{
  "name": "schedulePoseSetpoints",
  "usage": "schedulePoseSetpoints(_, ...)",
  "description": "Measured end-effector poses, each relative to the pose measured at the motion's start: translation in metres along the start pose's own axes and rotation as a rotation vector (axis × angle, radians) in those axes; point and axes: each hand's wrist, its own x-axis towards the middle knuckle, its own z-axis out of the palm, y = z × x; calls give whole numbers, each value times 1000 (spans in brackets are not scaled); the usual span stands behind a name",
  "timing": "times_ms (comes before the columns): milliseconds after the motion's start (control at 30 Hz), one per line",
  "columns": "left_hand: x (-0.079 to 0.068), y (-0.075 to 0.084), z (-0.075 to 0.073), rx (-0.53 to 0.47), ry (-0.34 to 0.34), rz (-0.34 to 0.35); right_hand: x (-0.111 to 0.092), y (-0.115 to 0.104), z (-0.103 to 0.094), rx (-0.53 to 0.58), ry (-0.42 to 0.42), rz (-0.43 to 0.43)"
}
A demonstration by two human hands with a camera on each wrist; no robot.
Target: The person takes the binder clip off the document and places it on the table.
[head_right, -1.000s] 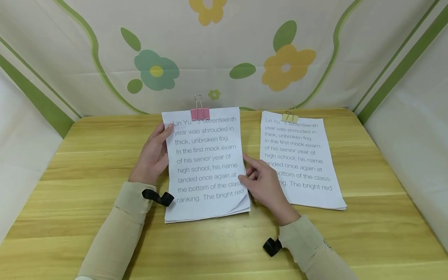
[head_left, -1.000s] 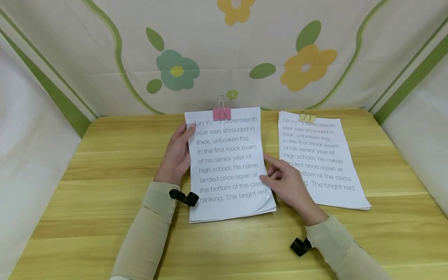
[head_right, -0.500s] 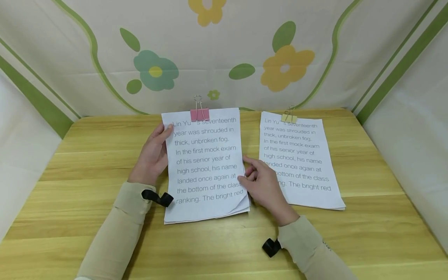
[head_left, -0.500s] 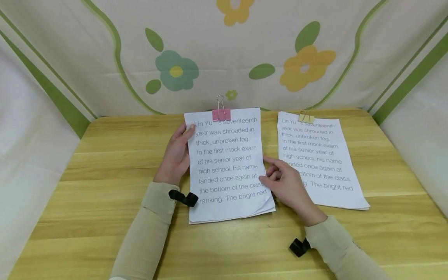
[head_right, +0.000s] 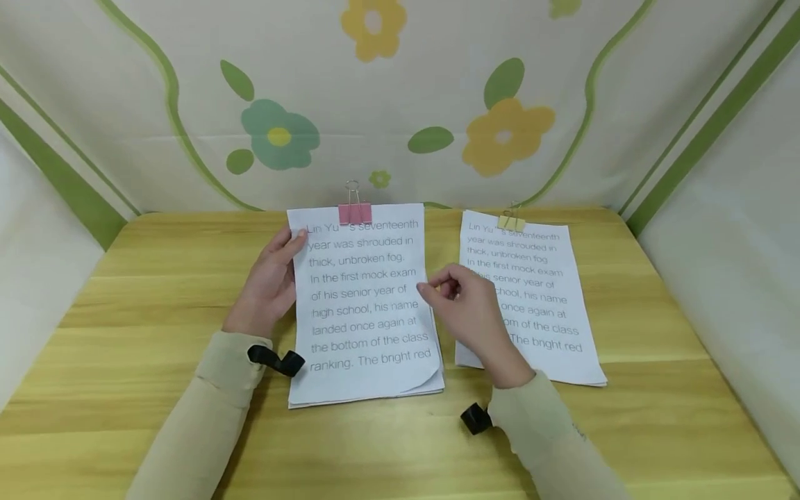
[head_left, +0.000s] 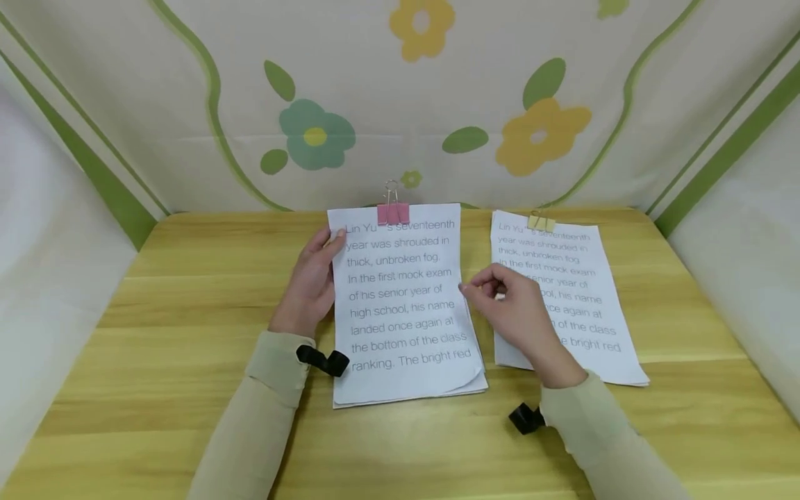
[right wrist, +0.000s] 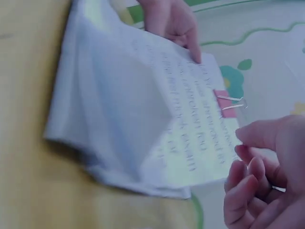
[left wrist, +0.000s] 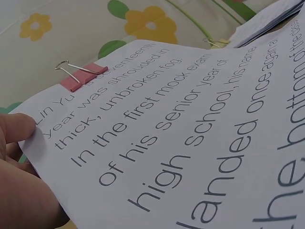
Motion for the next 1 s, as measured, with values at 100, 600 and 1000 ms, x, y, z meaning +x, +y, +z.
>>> schedulePoseSetpoints(100,0,3,1,22,-4,8,25,-21,0,9,-13,-81)
schedulePoseSetpoints(600,-5,0,5,20,-11,18,140,-81,18,-141,-189,-126)
schedulePoseSetpoints(1000,-2,1,6,35,2,19,149,-95,22,-63,-361,-94)
